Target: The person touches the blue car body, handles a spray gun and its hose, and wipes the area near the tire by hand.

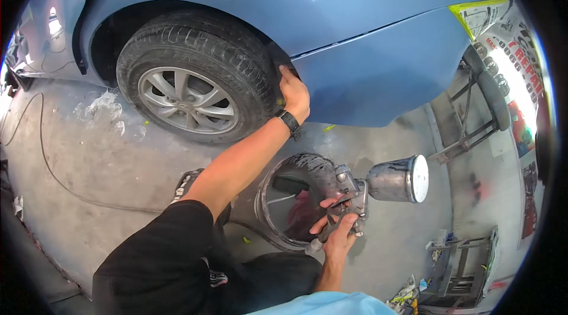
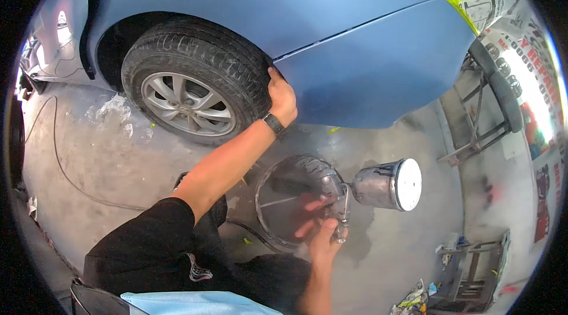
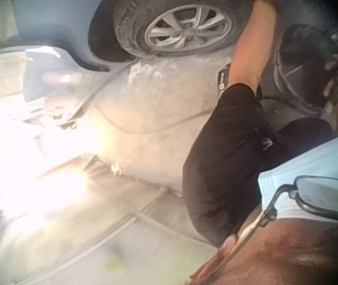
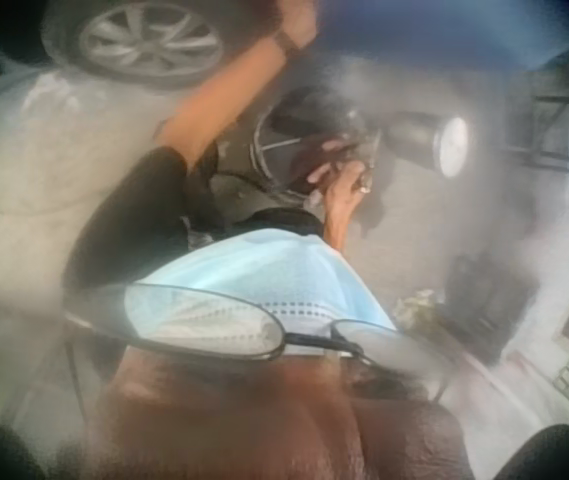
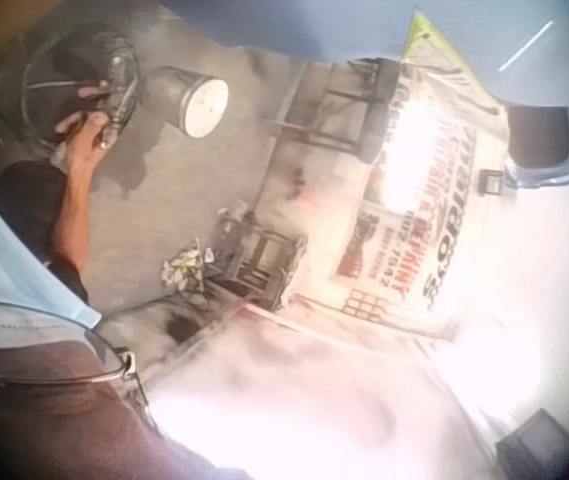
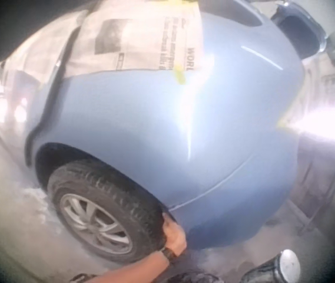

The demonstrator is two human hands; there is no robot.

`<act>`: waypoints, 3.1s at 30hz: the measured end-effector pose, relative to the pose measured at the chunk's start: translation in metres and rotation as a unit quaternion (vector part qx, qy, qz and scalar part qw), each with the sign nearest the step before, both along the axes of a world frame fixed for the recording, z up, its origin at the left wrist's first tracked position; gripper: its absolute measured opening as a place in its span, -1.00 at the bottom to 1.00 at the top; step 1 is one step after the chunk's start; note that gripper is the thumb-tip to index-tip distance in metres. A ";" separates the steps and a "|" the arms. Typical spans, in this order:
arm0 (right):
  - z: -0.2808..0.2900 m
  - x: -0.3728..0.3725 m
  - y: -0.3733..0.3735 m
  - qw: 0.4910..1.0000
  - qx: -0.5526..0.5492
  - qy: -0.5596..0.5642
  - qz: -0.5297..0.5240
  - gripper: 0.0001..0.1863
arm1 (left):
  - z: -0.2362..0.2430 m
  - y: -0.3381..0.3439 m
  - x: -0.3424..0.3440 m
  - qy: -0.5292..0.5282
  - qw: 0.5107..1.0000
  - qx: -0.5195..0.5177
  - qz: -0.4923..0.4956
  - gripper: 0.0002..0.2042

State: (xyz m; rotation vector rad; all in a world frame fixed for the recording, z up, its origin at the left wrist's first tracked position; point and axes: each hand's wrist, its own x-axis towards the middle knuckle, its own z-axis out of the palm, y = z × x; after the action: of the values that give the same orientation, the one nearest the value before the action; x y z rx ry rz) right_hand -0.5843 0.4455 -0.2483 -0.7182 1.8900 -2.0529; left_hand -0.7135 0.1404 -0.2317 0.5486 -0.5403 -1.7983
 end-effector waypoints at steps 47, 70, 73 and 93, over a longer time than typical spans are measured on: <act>0.007 0.053 -0.094 0.945 0.179 0.264 0.066 -0.30 | -0.019 0.078 0.245 -0.063 0.790 -0.157 -0.590 -0.12; 0.131 -0.163 -0.257 0.685 -0.085 0.448 -0.569 -0.51 | -0.085 0.022 0.292 -0.130 0.840 -0.056 -0.524 -0.64; 0.134 -0.161 -0.259 0.657 -0.074 0.454 -0.598 -0.52 | -0.091 0.020 0.291 -0.138 0.837 -0.056 -0.527 -0.64; 0.146 -0.157 -0.244 0.707 -0.158 0.375 -0.578 -0.48 | -0.106 0.023 0.286 -0.075 0.839 -0.029 -0.539 -0.72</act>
State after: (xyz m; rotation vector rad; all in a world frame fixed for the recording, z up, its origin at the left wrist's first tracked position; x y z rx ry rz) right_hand -0.7409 0.2011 -0.1020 -0.4666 2.9872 -3.2362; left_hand -0.4275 0.1638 -0.3373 0.3427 -1.1647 -2.7949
